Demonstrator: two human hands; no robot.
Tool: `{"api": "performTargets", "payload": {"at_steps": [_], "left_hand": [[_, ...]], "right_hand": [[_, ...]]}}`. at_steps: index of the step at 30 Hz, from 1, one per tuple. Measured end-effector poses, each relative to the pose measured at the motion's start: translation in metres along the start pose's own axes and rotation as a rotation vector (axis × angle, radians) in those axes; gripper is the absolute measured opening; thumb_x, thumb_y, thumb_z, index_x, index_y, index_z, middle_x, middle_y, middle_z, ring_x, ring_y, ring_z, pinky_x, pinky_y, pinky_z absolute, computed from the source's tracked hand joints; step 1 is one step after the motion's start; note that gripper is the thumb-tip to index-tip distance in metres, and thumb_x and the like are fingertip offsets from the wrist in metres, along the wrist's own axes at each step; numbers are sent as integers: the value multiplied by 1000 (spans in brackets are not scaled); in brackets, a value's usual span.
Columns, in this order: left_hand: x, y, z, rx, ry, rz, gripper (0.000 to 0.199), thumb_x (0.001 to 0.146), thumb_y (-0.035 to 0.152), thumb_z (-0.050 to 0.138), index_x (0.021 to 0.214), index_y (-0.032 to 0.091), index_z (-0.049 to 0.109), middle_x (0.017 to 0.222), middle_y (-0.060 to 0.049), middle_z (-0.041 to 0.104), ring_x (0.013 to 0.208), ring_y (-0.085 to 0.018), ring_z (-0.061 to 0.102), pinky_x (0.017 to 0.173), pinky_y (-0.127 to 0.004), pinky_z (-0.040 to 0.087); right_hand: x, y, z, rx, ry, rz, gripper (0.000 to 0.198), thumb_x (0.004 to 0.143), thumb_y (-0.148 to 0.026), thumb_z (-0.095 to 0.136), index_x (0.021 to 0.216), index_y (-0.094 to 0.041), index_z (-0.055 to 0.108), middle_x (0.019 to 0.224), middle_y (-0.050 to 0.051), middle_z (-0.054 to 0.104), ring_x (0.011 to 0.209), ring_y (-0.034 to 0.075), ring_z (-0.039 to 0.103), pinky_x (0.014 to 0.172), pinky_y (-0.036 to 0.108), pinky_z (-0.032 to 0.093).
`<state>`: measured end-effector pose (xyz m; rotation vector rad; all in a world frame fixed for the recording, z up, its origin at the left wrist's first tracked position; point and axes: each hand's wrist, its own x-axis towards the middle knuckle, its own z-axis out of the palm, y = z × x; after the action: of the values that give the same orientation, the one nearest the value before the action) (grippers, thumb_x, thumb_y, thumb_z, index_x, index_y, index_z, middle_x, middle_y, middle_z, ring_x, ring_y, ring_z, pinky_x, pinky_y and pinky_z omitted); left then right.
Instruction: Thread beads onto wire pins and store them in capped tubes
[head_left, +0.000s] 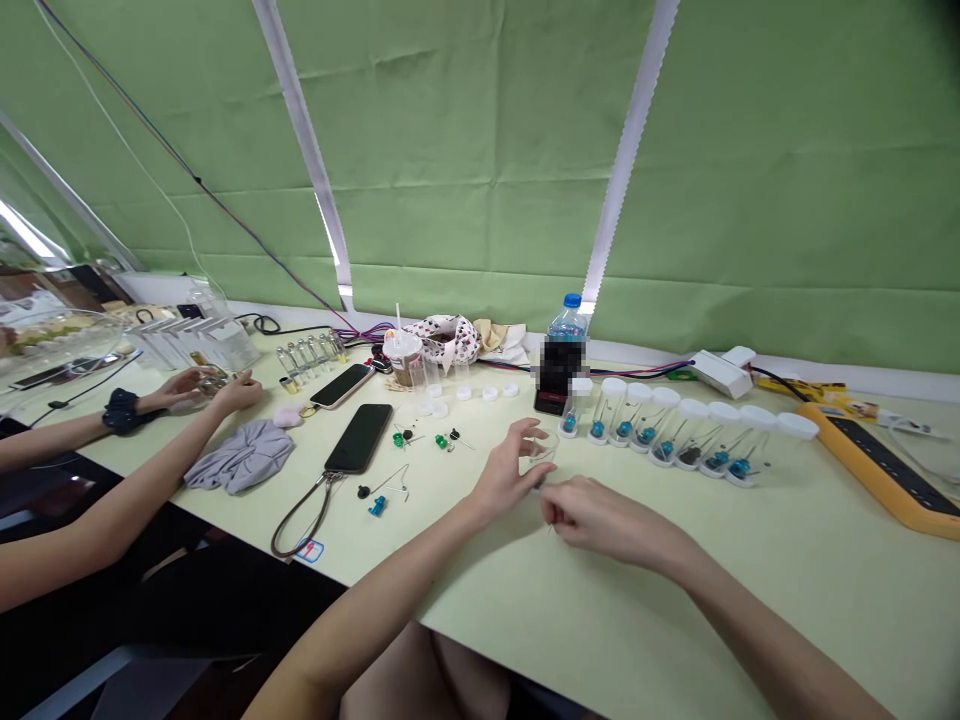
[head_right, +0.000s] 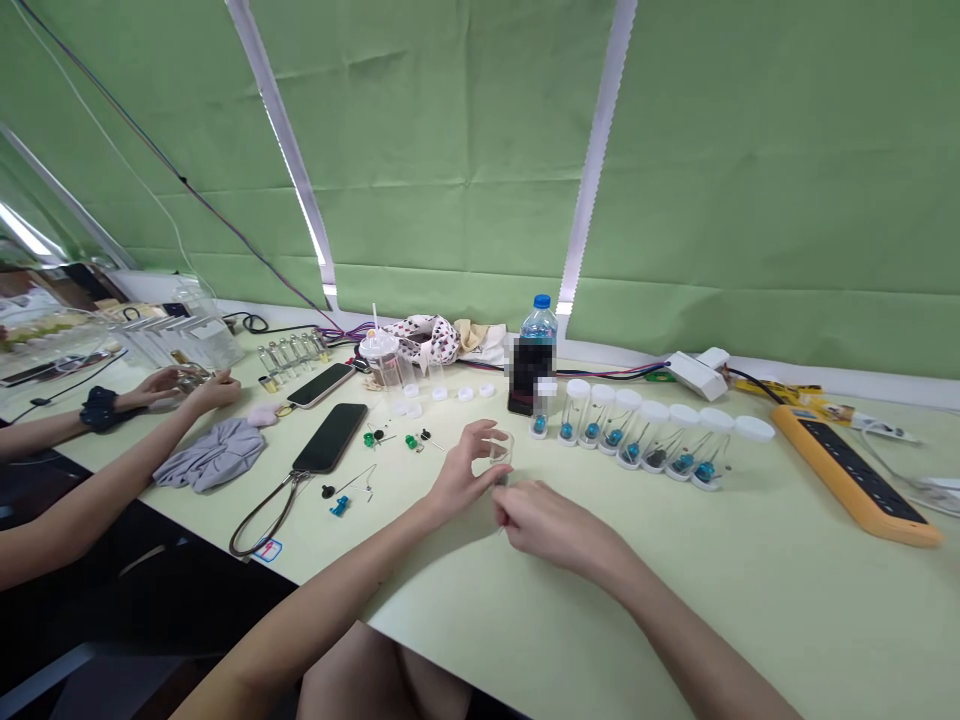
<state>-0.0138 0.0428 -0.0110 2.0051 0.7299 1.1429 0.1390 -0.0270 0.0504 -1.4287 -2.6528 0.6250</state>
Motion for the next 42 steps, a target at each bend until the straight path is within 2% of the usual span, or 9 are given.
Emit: {"api": "performTargets", "payload": {"at_steps": [3, 5, 8, 10, 19, 26, 28, 33, 42], "left_hand": [[-1, -1, 4, -142, -45, -21, 53, 77, 27, 63, 121, 22, 33, 103, -7, 60, 95, -17, 59, 87, -38, 47], [-2, 0, 6, -196, -70, -47, 54, 75, 28, 66, 119, 22, 35, 101, -7, 61, 96, -18, 60, 89, -40, 47], [-2, 4, 7, -232, -84, -90, 58, 70, 29, 70, 117, 22, 37, 101, -7, 62, 97, -19, 60, 90, -41, 47], [-3, 5, 7, -244, -83, -92, 59, 69, 28, 71, 116, 22, 37, 101, -7, 63, 98, -19, 60, 91, -41, 46], [-3, 4, 7, -225, -73, -87, 54, 74, 30, 67, 117, 21, 37, 103, -9, 64, 100, -19, 60, 91, -41, 45], [-1, 2, 5, -201, -15, -86, 50, 75, 30, 66, 116, 21, 37, 103, -9, 63, 98, -18, 60, 88, -39, 46], [0, 1, 4, -197, -10, -92, 48, 76, 31, 65, 115, 21, 38, 104, -9, 62, 97, -18, 59, 88, -38, 45], [1, -5, 7, -137, -118, -132, 52, 69, 30, 71, 112, 21, 43, 104, -8, 60, 99, -20, 56, 86, -35, 43], [-5, -12, 18, -92, -232, -164, 46, 75, 27, 63, 118, 22, 47, 78, 2, 54, 71, -12, 50, 71, -26, 41]], "right_hand": [[-9, -1, -29, 445, 146, -73, 13, 84, -17, 43, 84, -19, 55, 76, 1, 64, 69, 14, 61, 60, 23, 44], [-10, 0, -39, 573, 384, -62, 13, 86, -26, 45, 87, -19, 56, 77, 3, 65, 72, 16, 63, 64, 27, 47], [-5, 8, -38, 532, 675, 15, 17, 85, -34, 50, 86, -20, 60, 78, 4, 66, 74, 18, 62, 66, 30, 48], [-1, 14, -33, 427, 717, 40, 16, 85, -33, 50, 84, -21, 62, 80, 3, 66, 74, 17, 61, 66, 29, 46], [-6, 28, -40, 159, 639, 107, 21, 89, -28, 41, 94, -23, 60, 97, 3, 64, 82, 17, 59, 66, 27, 44], [-5, 53, -9, -217, -56, 356, 24, 68, -18, 63, 91, -18, 57, 93, 7, 60, 86, 25, 57, 63, 27, 35], [0, 56, 3, -225, -109, 380, 28, 59, -14, 68, 85, -15, 57, 88, 8, 60, 83, 27, 57, 60, 27, 33], [5, 57, 3, -189, -78, 324, 18, 68, -8, 54, 84, -18, 54, 86, 7, 59, 85, 23, 57, 61, 25, 34], [-10, 48, -38, 97, 260, 103, 26, 82, -28, 47, 108, -24, 52, 110, 5, 55, 96, 21, 54, 80, 31, 40]]}}
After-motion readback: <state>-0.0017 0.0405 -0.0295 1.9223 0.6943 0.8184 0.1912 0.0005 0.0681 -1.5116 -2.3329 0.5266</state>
